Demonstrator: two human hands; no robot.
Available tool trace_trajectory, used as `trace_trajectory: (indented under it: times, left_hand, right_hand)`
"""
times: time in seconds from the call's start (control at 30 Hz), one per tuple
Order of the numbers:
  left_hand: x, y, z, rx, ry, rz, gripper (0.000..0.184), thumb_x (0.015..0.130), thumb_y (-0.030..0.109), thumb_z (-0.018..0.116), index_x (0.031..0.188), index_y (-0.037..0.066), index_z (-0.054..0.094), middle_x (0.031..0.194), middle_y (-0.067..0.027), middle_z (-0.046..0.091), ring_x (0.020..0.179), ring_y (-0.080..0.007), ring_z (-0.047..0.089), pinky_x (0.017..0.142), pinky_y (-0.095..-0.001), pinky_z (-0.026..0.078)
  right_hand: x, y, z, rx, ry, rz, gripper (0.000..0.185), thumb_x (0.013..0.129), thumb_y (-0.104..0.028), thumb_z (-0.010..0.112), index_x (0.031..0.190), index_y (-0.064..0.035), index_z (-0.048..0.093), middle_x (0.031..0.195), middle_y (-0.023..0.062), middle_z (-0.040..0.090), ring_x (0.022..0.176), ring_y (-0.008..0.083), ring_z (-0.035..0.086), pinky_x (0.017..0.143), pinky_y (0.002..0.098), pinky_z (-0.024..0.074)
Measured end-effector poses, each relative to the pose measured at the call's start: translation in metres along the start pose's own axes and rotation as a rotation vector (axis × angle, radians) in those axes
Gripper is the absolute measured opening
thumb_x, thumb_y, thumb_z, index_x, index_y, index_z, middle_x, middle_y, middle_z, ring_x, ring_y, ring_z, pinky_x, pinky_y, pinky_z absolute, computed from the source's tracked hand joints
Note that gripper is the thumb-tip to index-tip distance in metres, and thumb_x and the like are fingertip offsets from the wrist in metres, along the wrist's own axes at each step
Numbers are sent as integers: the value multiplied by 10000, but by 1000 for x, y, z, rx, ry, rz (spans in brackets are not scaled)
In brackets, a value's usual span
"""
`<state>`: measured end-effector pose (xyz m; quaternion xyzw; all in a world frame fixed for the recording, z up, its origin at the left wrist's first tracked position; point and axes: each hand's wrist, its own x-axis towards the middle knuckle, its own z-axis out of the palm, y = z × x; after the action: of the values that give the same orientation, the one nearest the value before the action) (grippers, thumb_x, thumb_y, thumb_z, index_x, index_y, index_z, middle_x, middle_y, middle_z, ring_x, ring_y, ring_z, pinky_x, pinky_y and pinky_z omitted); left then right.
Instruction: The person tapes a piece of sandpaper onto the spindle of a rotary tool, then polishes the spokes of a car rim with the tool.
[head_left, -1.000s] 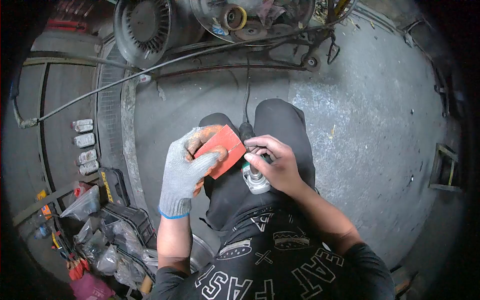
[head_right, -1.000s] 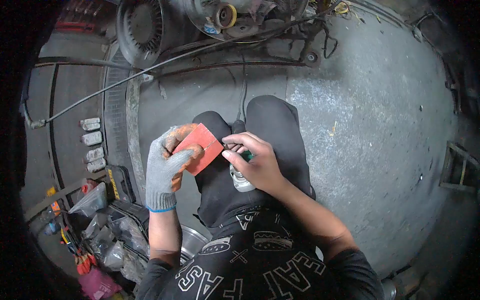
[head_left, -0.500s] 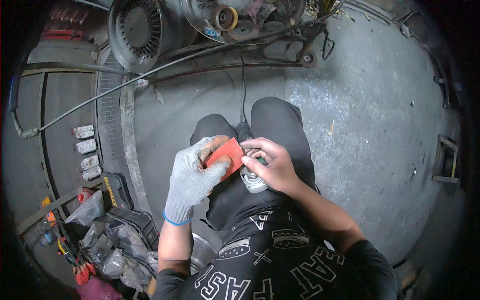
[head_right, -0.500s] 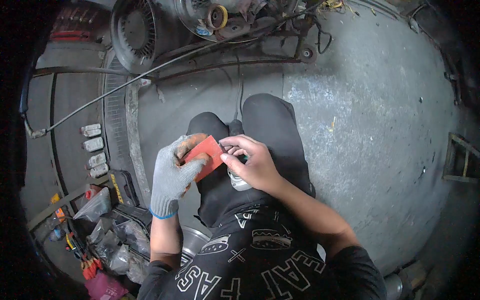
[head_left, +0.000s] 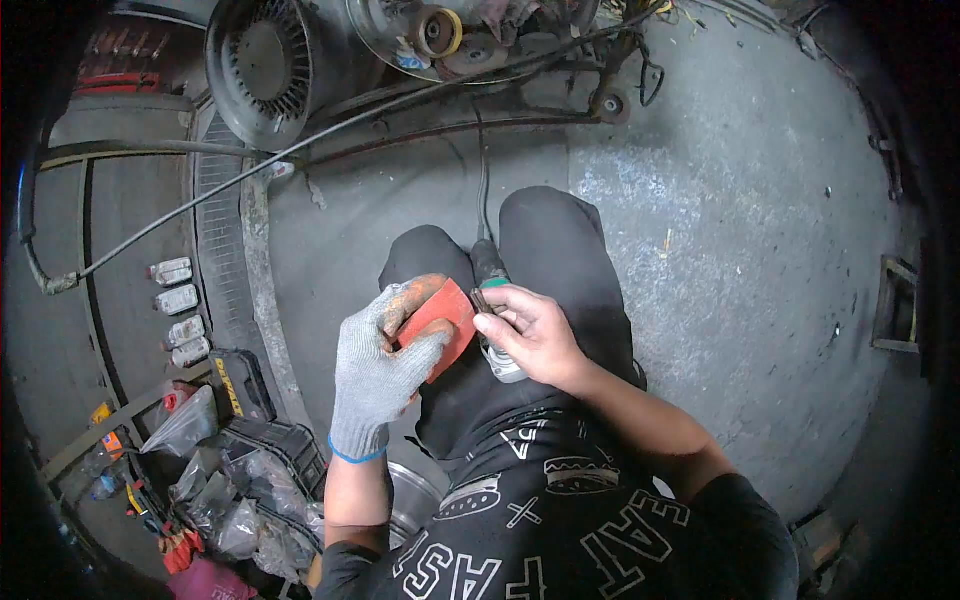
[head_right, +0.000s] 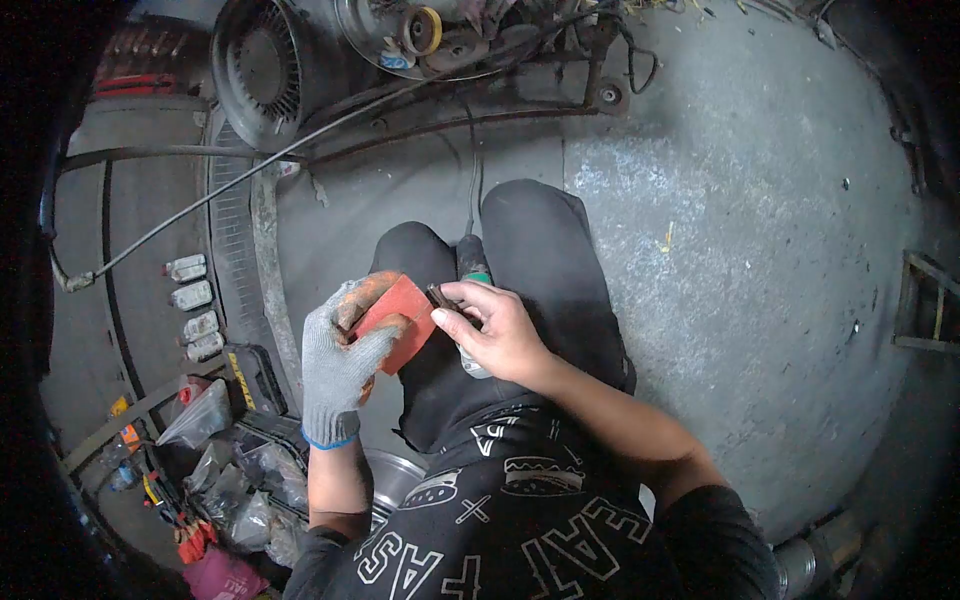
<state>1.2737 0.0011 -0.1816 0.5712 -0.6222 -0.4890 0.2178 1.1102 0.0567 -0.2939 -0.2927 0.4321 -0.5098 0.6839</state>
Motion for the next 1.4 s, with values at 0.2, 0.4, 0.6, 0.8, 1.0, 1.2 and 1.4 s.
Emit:
trace_trajectory:
  times: [0.2, 0.4, 0.6, 0.8, 1.0, 1.2, 1.4]
  left_hand:
    - [1, 4, 9, -66, -19, -90, 426, 715, 72, 709, 1115, -63, 649, 858, -30, 609, 697, -80, 548, 619, -229, 441]
    - [0, 12, 10, 88, 5, -35, 411, 733, 93, 707, 1109, -63, 648, 838, -32, 605, 659, -74, 523, 594, -227, 428]
    - [-2, 6, 14, -16, 38, -54, 468, 737, 28, 700, 1188, -70, 618, 1017, -83, 649, 914, -132, 617, 820, -260, 489]
    - [0, 6, 10, -131, 135, -47, 463, 776, 58, 719, 1210, -62, 613, 1076, -123, 673, 990, -157, 626, 896, -289, 480]
    - [-1, 7, 5, -141, 185, 7, 490, 770, 80, 742, 1217, -68, 609, 1109, -128, 656, 1019, -171, 617, 914, -294, 468]
    - [-4, 11, 10, -209, 254, 5, 532, 728, 89, 751, 1218, -64, 609, 1149, -119, 641, 1069, -202, 610, 951, -326, 458]
    - [-4, 5, 9, -364, 140, -45, 475, 784, 50, 721, 1228, -67, 600, 1104, -104, 637, 1028, -164, 598, 932, -293, 454]
  right_hand:
    - [-2, -4, -7, -251, -27, -91, 337, 961, -174, 563, 1143, 107, 595, 953, 129, 665, 826, 144, 630, 754, 289, 499]
    - [-2, -1, -5, -188, -28, -96, 332, 965, -172, 548, 1132, 111, 593, 963, 136, 661, 860, 154, 619, 779, 291, 486]
    - [-2, -1, -4, -223, -38, -122, 340, 946, -182, 594, 1122, 108, 594, 999, 159, 666, 916, 181, 631, 824, 302, 484]
    - [-4, 4, -3, -171, -47, -63, 343, 924, -189, 636, 1132, 82, 602, 1019, 157, 661, 922, 205, 640, 843, 319, 491]
    - [-7, -10, 2, -209, 199, -163, 346, 854, -140, 717, 1146, -2, 593, 948, 85, 607, 791, 137, 588, 743, 273, 482]
    - [-14, -44, 15, -253, 111, -132, 361, 846, -115, 734, 1159, -9, 590, 821, 40, 615, 661, 67, 510, 614, 224, 457]
    - [-12, -42, 16, -3, 91, -77, 347, 870, -79, 705, 1179, 14, 578, 911, 59, 640, 747, 61, 561, 650, 218, 482]
